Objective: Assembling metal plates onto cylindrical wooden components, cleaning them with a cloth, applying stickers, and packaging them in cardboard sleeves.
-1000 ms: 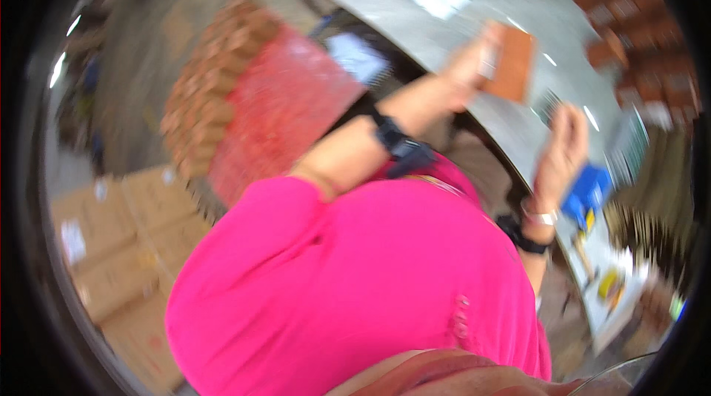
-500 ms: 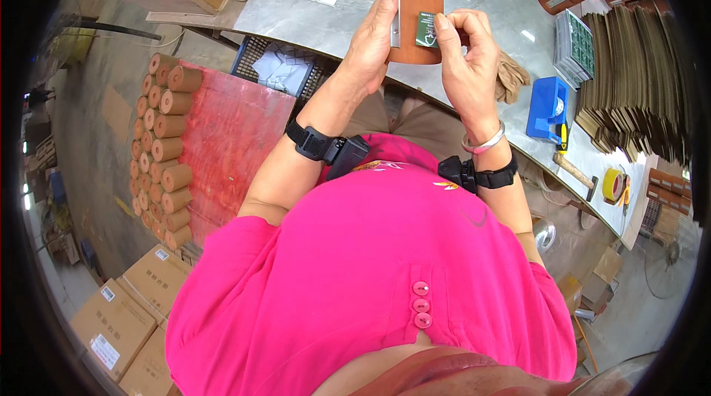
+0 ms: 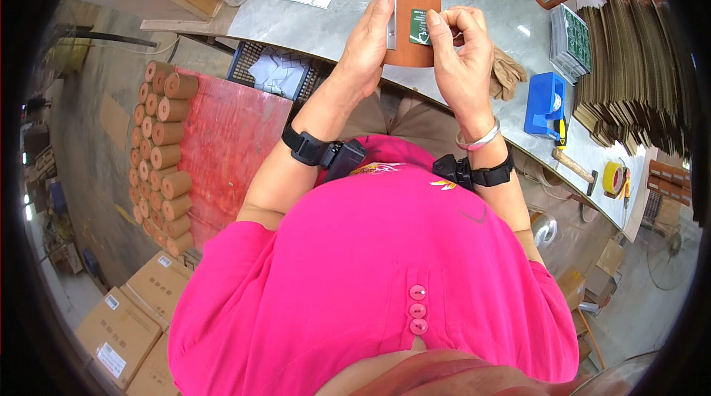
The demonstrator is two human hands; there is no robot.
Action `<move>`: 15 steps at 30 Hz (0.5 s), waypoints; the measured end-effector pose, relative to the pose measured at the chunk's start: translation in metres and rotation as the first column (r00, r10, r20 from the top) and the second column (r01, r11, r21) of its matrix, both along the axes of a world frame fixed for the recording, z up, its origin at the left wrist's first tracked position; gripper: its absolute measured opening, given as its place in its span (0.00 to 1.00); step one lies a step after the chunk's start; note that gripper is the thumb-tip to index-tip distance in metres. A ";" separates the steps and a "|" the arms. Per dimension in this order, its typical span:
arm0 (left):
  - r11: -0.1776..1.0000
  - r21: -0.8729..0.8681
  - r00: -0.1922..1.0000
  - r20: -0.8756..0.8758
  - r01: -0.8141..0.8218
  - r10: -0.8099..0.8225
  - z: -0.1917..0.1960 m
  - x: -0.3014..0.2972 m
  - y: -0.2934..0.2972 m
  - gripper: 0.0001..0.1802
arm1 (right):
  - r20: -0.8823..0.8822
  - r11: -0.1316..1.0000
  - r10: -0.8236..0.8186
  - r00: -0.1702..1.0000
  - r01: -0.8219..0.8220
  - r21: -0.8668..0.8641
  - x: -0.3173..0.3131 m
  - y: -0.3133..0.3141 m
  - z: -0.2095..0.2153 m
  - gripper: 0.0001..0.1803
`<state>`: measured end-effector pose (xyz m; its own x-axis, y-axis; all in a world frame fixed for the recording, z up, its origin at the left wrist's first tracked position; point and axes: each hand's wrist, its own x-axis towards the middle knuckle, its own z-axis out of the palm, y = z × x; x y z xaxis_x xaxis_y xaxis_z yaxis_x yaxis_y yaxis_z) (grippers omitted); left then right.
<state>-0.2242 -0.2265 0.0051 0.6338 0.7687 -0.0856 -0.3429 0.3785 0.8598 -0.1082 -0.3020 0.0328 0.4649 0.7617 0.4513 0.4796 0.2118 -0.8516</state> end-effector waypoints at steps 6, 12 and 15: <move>0.998 0.021 0.998 -0.010 -0.062 0.062 -0.003 0.004 -0.001 0.34 | 0.020 0.999 -0.044 0.999 0.044 -0.015 -0.003 0.001 0.002 0.09; 0.999 0.021 0.999 0.014 -0.044 0.044 0.002 0.002 -0.002 0.34 | 0.073 0.998 -0.069 0.995 0.069 -0.001 -0.006 0.002 0.007 0.09; 0.999 0.036 0.999 0.018 -0.041 0.040 0.007 0.001 -0.003 0.34 | 0.077 0.997 -0.074 0.994 0.072 0.026 -0.006 0.003 0.005 0.09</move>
